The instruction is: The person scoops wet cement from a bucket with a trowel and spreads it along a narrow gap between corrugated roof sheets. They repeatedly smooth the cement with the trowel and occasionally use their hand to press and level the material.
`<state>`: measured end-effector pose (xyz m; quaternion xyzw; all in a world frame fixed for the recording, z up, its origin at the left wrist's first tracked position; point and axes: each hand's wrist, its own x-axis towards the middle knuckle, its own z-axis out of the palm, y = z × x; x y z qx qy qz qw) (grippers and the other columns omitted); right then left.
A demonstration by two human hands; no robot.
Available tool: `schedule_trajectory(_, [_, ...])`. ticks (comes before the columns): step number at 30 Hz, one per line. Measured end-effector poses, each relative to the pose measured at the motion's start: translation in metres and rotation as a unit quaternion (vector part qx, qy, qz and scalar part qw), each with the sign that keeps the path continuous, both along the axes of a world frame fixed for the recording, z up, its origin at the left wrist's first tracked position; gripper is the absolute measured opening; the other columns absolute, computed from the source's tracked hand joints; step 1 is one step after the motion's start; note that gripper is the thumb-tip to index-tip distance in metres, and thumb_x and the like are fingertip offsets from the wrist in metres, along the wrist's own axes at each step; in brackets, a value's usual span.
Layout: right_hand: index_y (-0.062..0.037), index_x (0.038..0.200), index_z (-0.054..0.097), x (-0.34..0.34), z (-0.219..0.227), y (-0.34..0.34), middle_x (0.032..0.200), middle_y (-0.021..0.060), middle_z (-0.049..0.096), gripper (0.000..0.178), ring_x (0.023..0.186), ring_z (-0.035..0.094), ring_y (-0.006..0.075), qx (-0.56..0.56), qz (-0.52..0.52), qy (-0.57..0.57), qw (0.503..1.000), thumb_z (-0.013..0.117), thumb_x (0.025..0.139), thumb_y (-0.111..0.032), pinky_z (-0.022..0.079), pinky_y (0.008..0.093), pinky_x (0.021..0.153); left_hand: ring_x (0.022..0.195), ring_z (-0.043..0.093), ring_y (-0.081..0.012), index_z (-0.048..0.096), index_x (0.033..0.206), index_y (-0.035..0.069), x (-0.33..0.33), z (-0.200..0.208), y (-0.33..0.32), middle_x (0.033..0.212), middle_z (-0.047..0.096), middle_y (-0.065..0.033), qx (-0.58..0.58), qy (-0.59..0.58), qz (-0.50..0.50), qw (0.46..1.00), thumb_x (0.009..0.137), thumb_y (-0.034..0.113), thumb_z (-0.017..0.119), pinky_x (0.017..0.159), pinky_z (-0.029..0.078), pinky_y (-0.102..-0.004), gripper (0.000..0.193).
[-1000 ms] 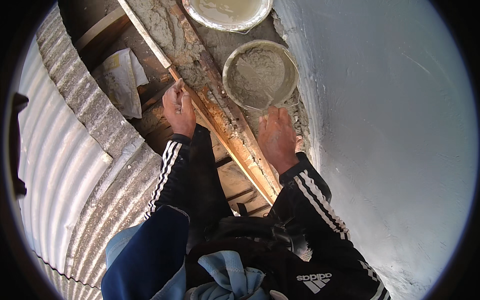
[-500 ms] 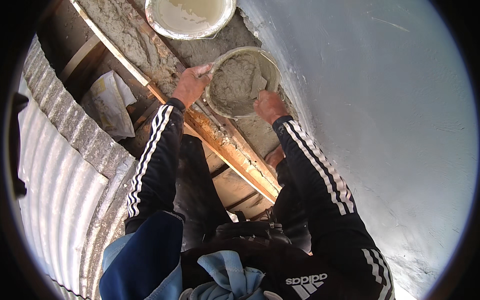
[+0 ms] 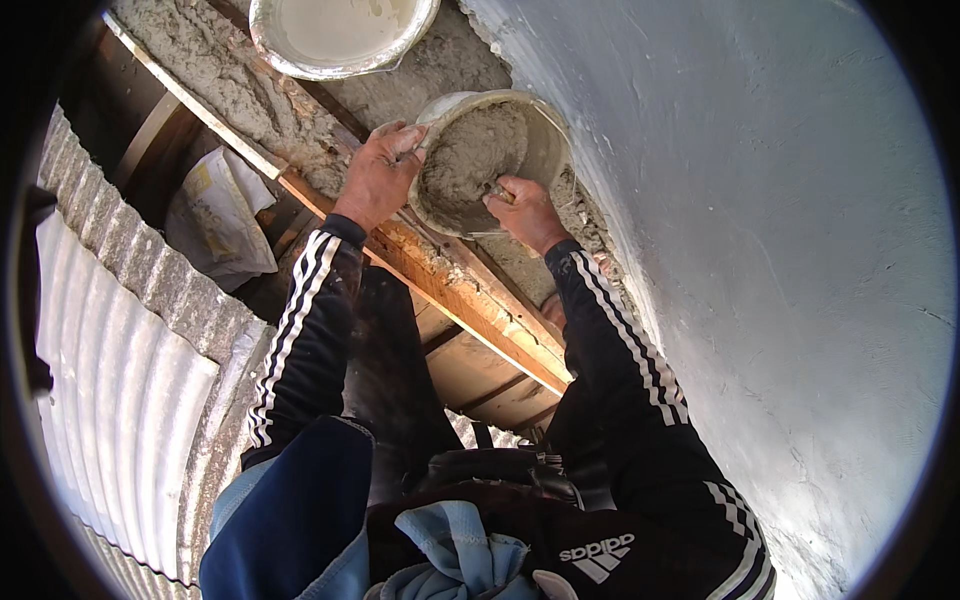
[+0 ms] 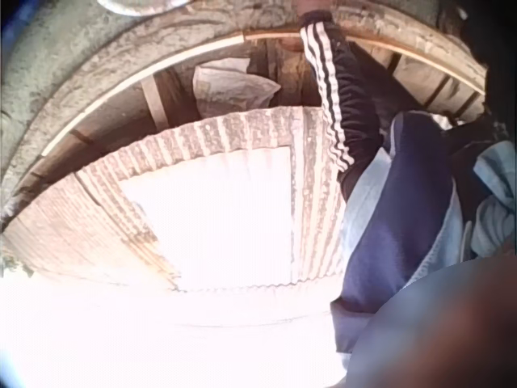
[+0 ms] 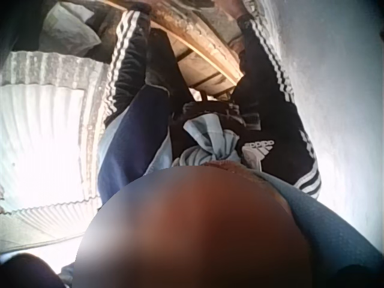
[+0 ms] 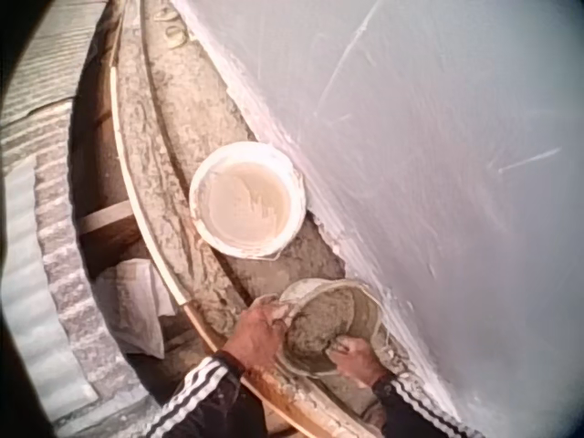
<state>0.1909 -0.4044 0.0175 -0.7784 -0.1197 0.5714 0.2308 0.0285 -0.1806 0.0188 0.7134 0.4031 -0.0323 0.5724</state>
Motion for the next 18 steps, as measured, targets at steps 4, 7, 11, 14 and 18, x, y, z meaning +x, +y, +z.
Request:
schedule_trajectory(4, [0.0088,0.131,0.066,0.004,0.014,0.003,0.075,-0.0005,0.063,0.042,0.061,0.057,0.0058,0.019,-0.016,0.018,1.000,0.075,0.101,-0.019,0.046,0.0273,0.051,0.141,0.057,-0.0345,0.070,0.141,0.011,-0.001,-0.014,0.027,0.154,0.056,-0.0236,-0.009,0.038,-0.048,0.998,0.100,0.020,0.068,0.119,0.042,-0.0366,0.042])
schedule_trajectory(7, [0.0033,0.125,0.069,0.007,0.024,0.005,0.074,-0.0017,0.062,0.032,0.061,0.056,0.0055,0.080,0.019,0.002,0.997,0.075,0.101,-0.018,0.047,0.0267,0.053,0.141,0.058,-0.0303,0.070,0.142,0.009,0.001,-0.033,0.051,0.150,0.061,-0.0222,-0.185,0.019,0.032,0.982,0.097,0.017,0.067,0.118,0.042,-0.0342,0.045])
schedule_trajectory(11, [0.0058,0.119,0.069,0.009,0.039,0.008,0.084,0.0026,0.065,0.034,0.080,0.057,0.0060,0.062,0.079,-0.023,0.995,0.076,0.100,-0.021,0.051,0.0279,0.073,0.138,0.059,-0.0243,0.067,0.141,0.000,-0.008,-0.036,0.065,0.146,0.065,-0.0228,0.097,0.081,-0.247,0.961,0.093,0.018,0.063,0.114,0.043,-0.0320,0.051])
schedule_trajectory(14, [0.0054,0.120,0.070,0.002,0.061,0.013,0.087,0.0038,0.069,0.033,0.083,0.058,0.0057,0.042,0.083,-0.020,0.995,0.078,0.098,-0.017,0.052,0.0280,0.076,0.119,0.070,-0.0369,0.068,0.140,0.001,-0.045,-0.005,0.014,0.135,0.070,-0.0244,-0.009,-0.059,0.208,0.976,0.093,0.016,0.062,0.108,0.050,-0.0398,0.049])
schedule_trajectory(18, [0.0081,0.122,0.068,-0.030,0.093,0.035,0.089,0.0076,0.073,0.035,0.085,0.064,0.0061,0.059,0.112,-0.072,0.989,0.077,0.098,-0.016,0.053,0.0281,0.075,0.127,0.059,-0.0288,0.063,0.141,-0.002,-0.121,0.011,-0.036,0.134,0.066,-0.0202,0.128,0.086,0.368,0.917,0.094,0.004,0.059,0.111,0.045,-0.0400,0.048])
